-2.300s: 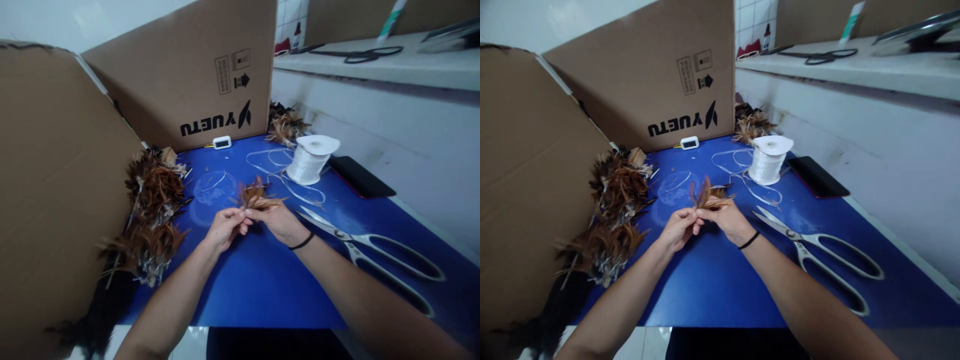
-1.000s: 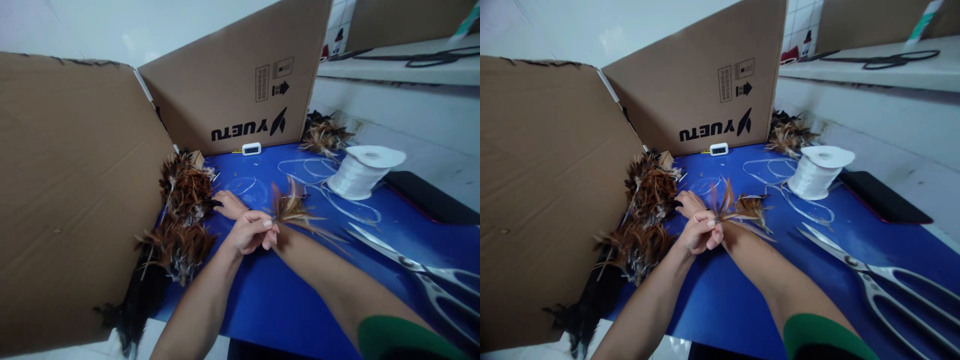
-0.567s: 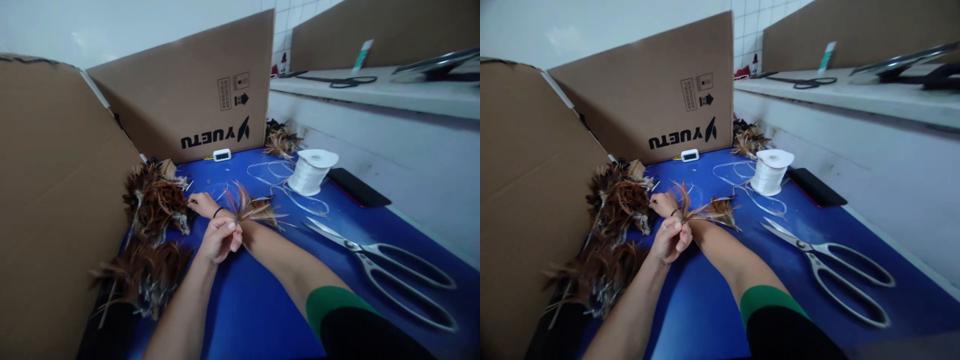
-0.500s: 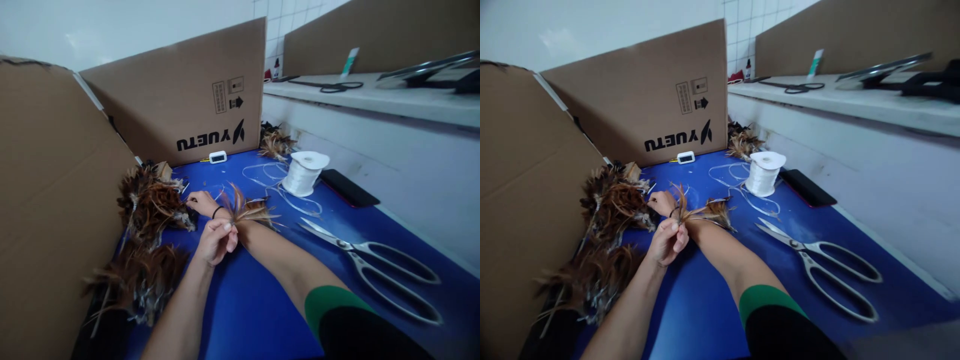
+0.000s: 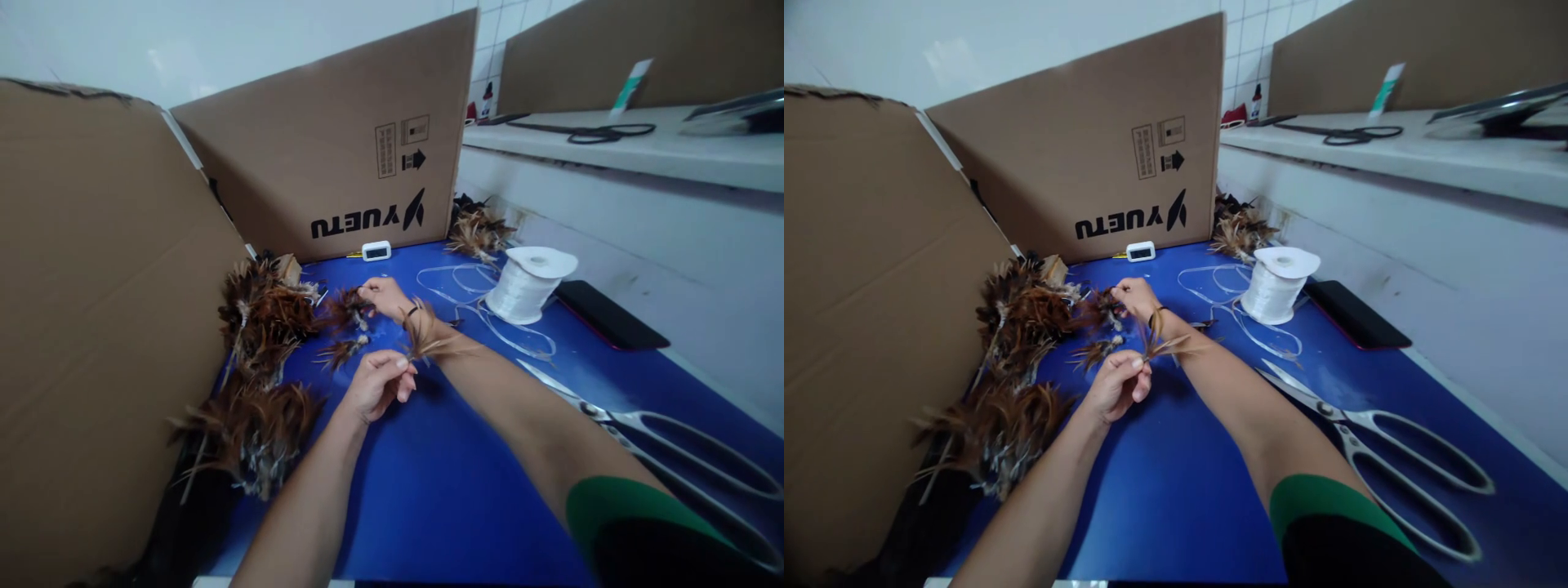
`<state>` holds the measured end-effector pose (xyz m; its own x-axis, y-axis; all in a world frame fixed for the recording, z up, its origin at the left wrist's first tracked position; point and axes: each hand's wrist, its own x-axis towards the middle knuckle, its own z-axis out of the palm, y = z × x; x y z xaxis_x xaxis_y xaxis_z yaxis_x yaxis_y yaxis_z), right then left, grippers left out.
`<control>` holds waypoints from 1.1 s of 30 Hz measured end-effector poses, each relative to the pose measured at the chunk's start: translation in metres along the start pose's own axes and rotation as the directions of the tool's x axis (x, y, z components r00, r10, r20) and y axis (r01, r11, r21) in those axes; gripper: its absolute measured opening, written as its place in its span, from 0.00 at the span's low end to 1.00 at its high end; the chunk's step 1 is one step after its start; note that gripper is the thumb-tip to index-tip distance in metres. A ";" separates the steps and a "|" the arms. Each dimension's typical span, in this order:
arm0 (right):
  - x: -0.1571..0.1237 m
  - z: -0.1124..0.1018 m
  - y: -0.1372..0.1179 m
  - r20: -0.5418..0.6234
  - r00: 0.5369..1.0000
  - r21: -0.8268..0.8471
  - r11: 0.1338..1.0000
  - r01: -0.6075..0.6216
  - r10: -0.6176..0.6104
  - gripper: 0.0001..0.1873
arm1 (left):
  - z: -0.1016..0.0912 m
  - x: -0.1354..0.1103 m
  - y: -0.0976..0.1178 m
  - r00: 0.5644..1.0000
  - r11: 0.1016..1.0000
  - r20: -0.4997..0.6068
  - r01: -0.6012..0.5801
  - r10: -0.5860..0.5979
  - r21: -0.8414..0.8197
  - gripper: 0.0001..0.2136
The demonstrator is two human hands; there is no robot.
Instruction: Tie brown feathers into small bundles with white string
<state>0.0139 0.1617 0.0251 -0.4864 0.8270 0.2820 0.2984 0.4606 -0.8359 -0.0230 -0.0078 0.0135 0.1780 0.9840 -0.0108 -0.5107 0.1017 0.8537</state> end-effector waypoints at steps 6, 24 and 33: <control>-0.007 -0.012 0.000 -0.078 0.996 -0.143 0.989 0.041 -0.052 0.09 | 0.003 -0.001 -0.001 0.998 1.000 0.052 0.028 -0.029 0.015 0.10; -0.041 0.021 -0.021 0.247 0.953 -0.226 0.946 0.232 -0.174 0.04 | 0.004 -0.002 0.000 0.993 0.996 0.080 0.087 -0.089 0.027 0.14; -0.036 0.014 -0.040 0.189 0.980 -0.300 0.947 0.116 -0.060 0.09 | 0.002 -0.001 0.001 0.996 0.998 0.060 0.061 -0.061 0.000 0.15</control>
<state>0.0075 0.1085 0.0419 -0.6499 0.7218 0.2379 0.4726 0.6290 -0.6173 -0.0223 -0.0090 0.0157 0.2591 0.9653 -0.0312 -0.4986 0.1614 0.8517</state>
